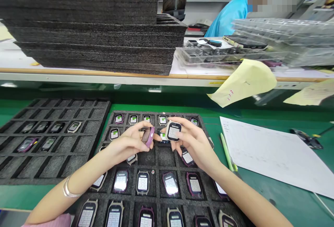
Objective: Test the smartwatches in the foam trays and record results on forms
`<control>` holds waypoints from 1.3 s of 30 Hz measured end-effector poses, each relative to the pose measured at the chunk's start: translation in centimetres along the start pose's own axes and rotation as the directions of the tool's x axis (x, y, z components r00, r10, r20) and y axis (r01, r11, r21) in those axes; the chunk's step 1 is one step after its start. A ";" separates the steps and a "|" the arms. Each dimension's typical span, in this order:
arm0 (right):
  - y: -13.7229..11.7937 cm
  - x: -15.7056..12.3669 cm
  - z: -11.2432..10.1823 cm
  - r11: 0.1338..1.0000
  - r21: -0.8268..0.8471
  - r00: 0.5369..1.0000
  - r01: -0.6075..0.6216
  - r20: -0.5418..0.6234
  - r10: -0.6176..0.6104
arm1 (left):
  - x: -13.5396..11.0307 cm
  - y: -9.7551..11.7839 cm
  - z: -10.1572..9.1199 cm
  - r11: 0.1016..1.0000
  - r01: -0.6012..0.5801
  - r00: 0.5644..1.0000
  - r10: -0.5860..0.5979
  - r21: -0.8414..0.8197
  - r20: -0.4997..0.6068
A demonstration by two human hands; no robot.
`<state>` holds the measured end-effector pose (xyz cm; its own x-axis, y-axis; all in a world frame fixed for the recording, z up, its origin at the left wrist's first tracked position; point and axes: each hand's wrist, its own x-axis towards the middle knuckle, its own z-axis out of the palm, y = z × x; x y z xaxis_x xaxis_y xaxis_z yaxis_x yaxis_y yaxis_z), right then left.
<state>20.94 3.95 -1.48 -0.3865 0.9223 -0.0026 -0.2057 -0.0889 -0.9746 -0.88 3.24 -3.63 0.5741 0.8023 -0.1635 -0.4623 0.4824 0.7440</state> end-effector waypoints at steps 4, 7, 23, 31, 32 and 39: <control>0.5 -0.2 0.1 0.991 -0.127 0.997 0.033 -0.058 -0.041 | -0.4 -0.3 0.5 0.996 0.084 0.996 -0.083 -0.033 0.034; 0.8 -0.2 0.0 0.988 -0.154 0.998 0.028 -0.058 -0.037 | -0.4 -0.7 1.0 0.991 0.118 0.993 -0.119 -0.058 -0.006; 0.1 -0.3 -0.3 0.991 -0.131 0.998 0.005 -0.065 -0.014 | -1.1 0.5 0.4 0.991 0.080 0.966 -0.104 -0.109 -0.237; 0.3 -0.1 -0.6 0.988 -0.154 0.997 -0.015 -0.075 0.004 | -0.9 0.6 0.8 0.999 0.017 0.980 -0.025 -0.042 -0.199; 0.2 -0.1 -0.6 0.988 -0.157 0.997 -0.018 -0.073 0.006 | -0.8 0.5 1.0 1.000 0.002 0.979 0.000 0.006 -0.205; -0.2 -0.4 0.0 0.985 -0.171 0.997 -0.010 -0.074 -0.003 | -0.9 -0.3 2.2 0.951 -0.096 0.939 0.184 0.294 -0.290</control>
<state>21.18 3.58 -1.29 -0.3185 0.9478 -0.0166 -0.0451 -0.0326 -0.9984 0.23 1.55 -2.30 0.2583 0.9442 -0.2042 -0.2962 0.2786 0.9136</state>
